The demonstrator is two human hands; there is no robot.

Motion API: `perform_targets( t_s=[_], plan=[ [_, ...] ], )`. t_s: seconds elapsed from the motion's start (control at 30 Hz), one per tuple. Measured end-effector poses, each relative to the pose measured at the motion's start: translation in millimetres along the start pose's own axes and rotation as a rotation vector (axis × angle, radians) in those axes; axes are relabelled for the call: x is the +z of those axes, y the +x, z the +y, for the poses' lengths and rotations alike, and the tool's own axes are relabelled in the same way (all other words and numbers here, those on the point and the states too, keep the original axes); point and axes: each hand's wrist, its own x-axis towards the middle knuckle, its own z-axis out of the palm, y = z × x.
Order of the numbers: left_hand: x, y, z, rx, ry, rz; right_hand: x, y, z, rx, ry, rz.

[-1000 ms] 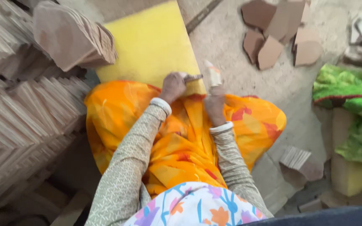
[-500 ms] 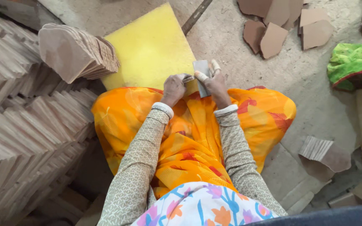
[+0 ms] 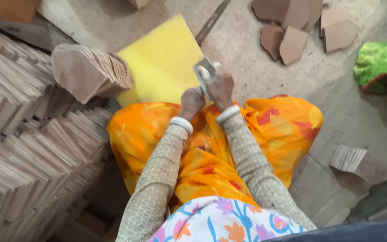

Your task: The person sits on the floor and smooths small shaped wooden pieces one at a time, rubbing each piece against a sanding block resting on a yellow foam pad. Sanded pieces are set on the floor beside them and new pieces are taken from a nearby stack.

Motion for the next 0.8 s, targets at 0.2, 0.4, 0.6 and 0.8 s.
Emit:
perform_targets(
  t_s=[0.2, 0.4, 0.6, 0.8],
  plan=[
    [-18, -7, 18, 0.064, -0.096, -0.021, -14, 5, 26, 0.107, 0.021, -0.005],
    [-31, -10, 27, 0.084, -0.132, -0.011, -18, 8, 17, 0.111, 0.039, -0.109],
    [-26, -7, 22, -0.004, -0.15, -0.037, -21, 2, 12, 0.058, 0.016, -0.039],
    [-28, -4, 22, 0.048, -0.149, -0.035, -17, -2, 10, 0.045, -0.028, -0.004]
  ],
)
